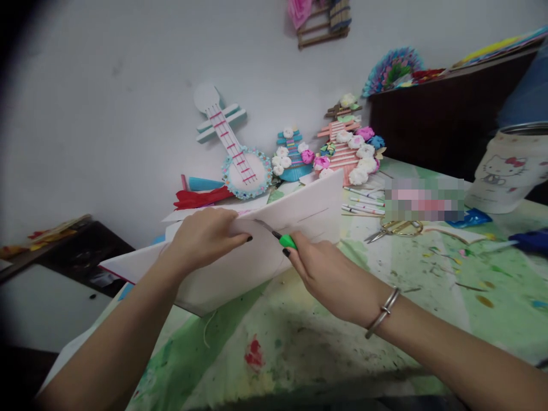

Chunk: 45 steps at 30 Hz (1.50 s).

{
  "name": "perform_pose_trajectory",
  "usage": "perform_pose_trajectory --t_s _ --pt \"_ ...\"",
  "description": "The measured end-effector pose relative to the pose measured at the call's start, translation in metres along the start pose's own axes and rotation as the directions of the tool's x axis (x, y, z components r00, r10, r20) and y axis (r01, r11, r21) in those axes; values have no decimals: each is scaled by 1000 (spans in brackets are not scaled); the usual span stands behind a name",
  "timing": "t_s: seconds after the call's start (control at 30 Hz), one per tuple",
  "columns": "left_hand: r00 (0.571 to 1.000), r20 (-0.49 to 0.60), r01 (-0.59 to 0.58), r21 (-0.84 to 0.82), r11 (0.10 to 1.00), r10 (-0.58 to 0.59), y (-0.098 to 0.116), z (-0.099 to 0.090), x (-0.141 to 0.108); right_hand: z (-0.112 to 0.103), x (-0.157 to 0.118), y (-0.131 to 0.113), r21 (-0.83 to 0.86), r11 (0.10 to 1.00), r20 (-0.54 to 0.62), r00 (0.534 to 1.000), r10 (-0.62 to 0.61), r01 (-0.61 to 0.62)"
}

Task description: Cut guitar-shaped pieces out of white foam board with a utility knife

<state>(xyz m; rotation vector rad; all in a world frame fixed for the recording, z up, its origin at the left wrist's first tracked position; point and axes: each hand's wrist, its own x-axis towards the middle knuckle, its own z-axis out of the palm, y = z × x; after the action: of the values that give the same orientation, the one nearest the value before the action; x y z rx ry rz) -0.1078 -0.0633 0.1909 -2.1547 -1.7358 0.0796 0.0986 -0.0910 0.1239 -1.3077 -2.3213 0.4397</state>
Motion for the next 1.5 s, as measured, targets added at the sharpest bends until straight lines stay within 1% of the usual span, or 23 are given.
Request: perform_pose_trajectory --t_s 0.07,0.17,0.33,0.43,0.5,0.57,0.77,0.9,1.03,1.13,1.2,1.37,1.5 --pt "1000 6 -1 -4 1000 1 -3 1 3 0 6 -3 -30 999 10 1000 24 -23" --pt "1000 12 7 -4 1000 -7 -6 0 6 -3 15 -7 -33 999 27 999 30 -29" --pt "1000 -1 3 8 1000 -3 -2 0 2 -5 25 -11 -59 998 44 999 27 -24" --pt "999 -12 32 28 999 -32 0 0 0 -1 25 -8 -76 997 12 1000 -26 27" --pt "1000 -8 25 31 999 -25 0 1 -1 2 23 -6 -102 991 -17 996 -90 87" --pt "1000 4 10 30 1000 -10 -1 1 0 4 21 -5 -118 986 -24 993 -120 116" --pt "999 32 -7 10 1000 7 -5 -1 2 4 17 -6 -89 995 -12 998 -56 55" --pt "999 42 -11 -4 1000 12 -7 0 4 8 12 -1 -92 995 -23 998 -52 50" --pt "999 42 -5 0 1000 5 -9 2 6 13 7 5 -67 997 4 1000 28 -28" --pt "999 27 -45 7 999 45 -11 3 7 13 6 6 -82 995 20 998 62 -61" --pt "998 25 -66 7 998 66 -13 4 8 11 6 5 -101 993 25 998 56 -53" --pt "997 46 -56 -3 998 56 -14 4 10 9 7 5 -127 990 42 997 61 -56" --pt "998 44 -42 -11 999 42 -14 3 10 15 7 9 -96 995 8 1000 -7 8"
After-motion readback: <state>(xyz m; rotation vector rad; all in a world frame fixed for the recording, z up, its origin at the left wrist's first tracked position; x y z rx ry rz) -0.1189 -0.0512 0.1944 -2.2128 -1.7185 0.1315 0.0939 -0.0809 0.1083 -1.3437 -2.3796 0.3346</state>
